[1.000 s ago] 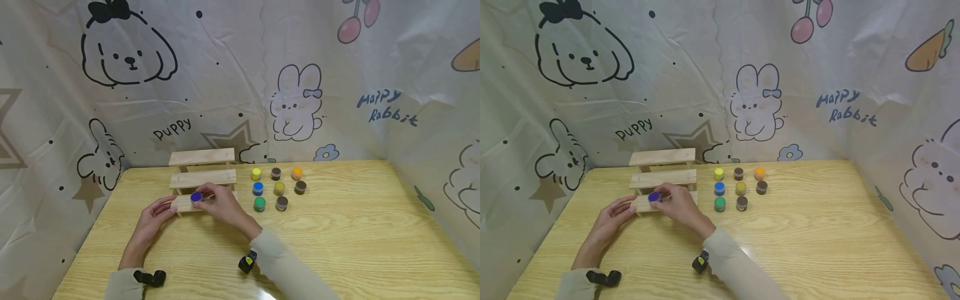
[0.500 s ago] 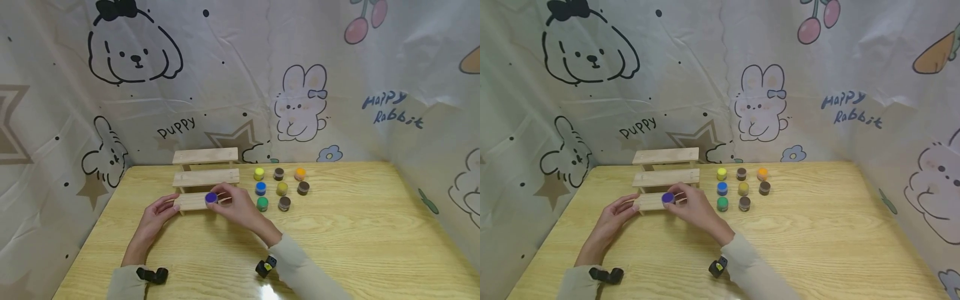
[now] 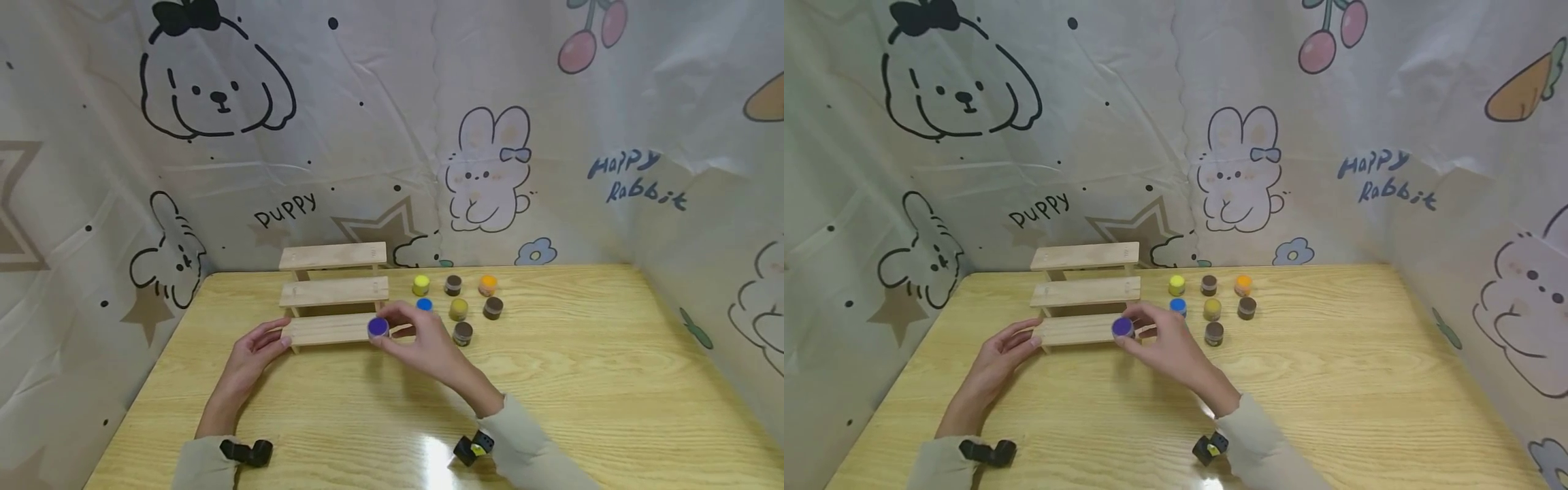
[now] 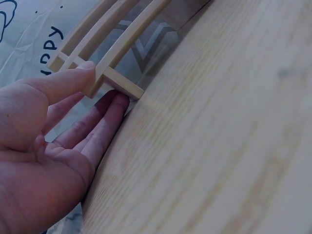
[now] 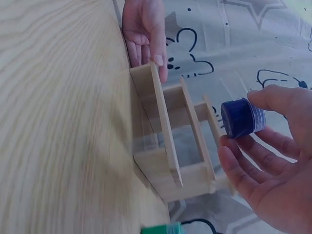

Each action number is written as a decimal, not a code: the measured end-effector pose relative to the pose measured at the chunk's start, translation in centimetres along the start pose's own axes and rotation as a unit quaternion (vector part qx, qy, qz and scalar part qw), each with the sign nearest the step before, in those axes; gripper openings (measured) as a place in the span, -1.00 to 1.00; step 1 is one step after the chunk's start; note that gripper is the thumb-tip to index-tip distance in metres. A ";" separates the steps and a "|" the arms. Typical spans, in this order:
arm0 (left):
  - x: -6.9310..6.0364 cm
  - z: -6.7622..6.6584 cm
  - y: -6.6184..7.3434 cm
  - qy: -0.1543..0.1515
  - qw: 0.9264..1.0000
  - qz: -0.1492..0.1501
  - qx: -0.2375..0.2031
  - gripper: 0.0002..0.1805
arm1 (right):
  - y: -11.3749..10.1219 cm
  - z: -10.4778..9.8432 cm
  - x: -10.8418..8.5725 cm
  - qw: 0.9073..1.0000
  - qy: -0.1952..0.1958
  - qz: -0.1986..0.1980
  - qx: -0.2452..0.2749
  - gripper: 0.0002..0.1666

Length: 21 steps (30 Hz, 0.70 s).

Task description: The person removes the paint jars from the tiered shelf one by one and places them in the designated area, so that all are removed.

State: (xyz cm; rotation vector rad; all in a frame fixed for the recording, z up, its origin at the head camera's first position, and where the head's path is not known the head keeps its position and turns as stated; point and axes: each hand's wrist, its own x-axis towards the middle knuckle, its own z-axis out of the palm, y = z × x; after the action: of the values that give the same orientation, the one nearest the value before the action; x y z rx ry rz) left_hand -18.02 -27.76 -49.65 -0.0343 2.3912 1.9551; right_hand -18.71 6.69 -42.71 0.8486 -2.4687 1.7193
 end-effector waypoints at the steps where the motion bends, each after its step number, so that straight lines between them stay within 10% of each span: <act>1: 0.0 0.0 0.0 -0.001 1.000 0.000 0.000 -0.41 | 0.0 -0.3 -0.2 1.000 0.002 0.001 -0.001 -0.64; 21: 0.2 0.0 -0.2 0.003 1.000 0.002 0.005 -0.42 | 0.5 -5.4 -3.2 0.999 0.042 0.025 -0.021 -0.64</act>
State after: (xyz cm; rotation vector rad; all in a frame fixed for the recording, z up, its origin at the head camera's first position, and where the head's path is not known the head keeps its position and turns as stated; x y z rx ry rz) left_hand -18.23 -27.80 -49.83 -0.0339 2.4053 1.9484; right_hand -17.71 12.83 -42.00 0.7022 -2.4812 1.6749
